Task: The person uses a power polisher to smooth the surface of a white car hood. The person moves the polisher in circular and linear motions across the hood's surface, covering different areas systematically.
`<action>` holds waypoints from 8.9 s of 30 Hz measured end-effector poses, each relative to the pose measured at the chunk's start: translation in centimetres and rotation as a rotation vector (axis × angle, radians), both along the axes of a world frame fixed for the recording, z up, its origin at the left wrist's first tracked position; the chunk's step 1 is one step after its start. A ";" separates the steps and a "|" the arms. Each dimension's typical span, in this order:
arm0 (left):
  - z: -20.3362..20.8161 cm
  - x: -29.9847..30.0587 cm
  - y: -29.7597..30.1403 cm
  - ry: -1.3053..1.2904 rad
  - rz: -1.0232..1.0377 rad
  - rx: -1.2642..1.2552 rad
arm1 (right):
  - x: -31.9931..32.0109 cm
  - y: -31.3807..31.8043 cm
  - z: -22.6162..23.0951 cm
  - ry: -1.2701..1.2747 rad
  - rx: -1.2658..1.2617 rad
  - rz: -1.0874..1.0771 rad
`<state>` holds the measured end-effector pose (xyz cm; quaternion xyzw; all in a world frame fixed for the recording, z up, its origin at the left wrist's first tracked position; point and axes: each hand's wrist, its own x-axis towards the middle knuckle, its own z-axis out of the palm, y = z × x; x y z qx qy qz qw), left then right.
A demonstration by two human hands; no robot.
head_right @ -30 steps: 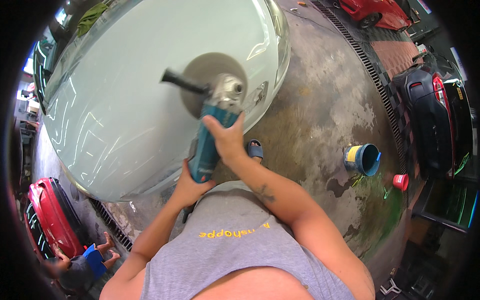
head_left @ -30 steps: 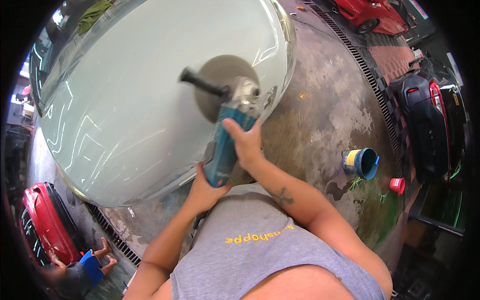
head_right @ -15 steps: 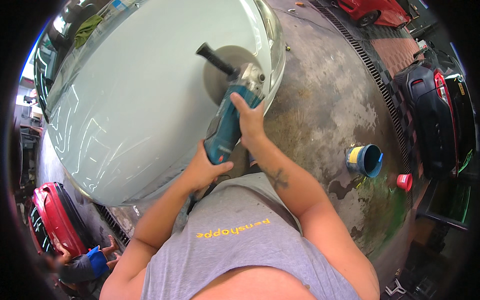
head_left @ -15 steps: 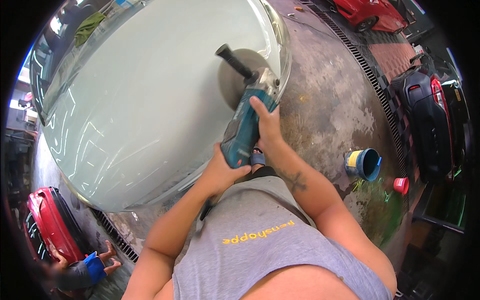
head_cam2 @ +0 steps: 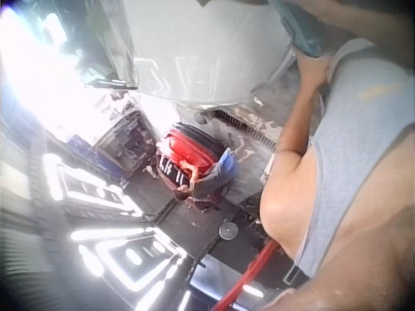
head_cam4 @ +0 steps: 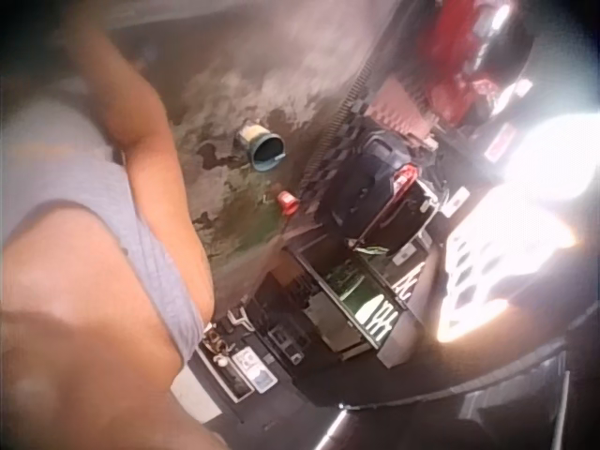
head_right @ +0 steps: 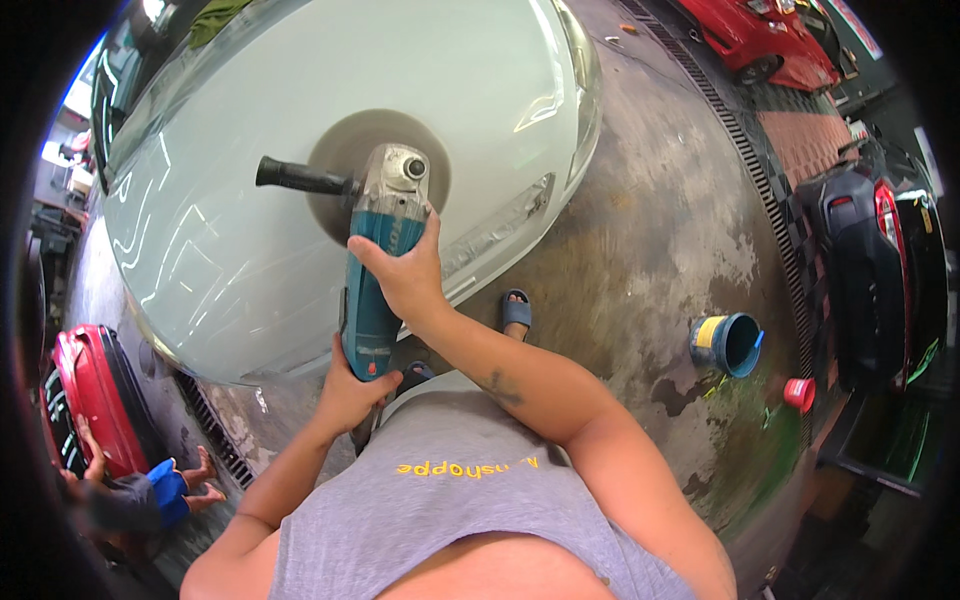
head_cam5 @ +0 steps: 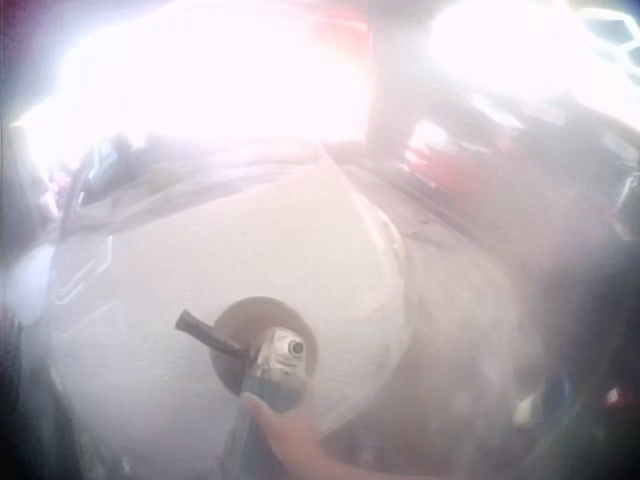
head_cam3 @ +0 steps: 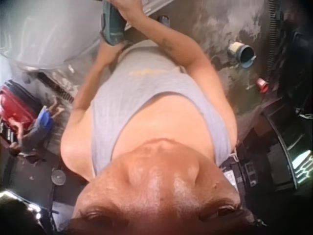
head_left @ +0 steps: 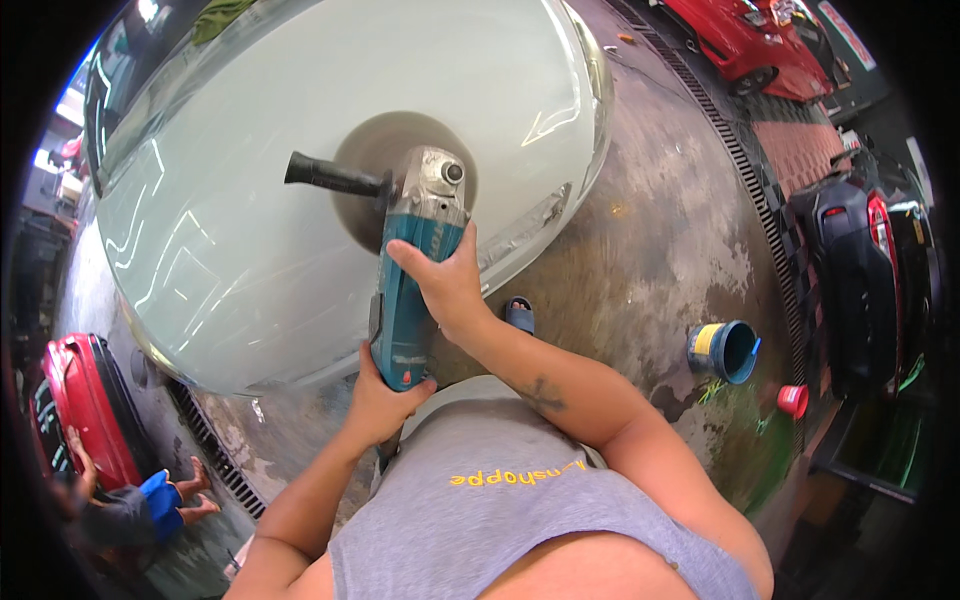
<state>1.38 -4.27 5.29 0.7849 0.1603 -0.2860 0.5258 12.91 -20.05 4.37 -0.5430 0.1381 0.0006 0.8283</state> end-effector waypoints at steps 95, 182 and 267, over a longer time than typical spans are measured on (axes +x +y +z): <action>-3.2 6.1 -5.6 -0.122 -0.494 0.216 | -1.1 -13.9 -8.3 0.115 0.517 0.038; -1.1 7.7 -10.5 -0.312 -0.587 0.223 | -1.0 -16.7 -8.4 0.118 0.449 -0.006; 2.5 12.4 -17.1 -1.179 -0.177 0.701 | 0.6 -28.1 -7.8 0.102 0.092 0.316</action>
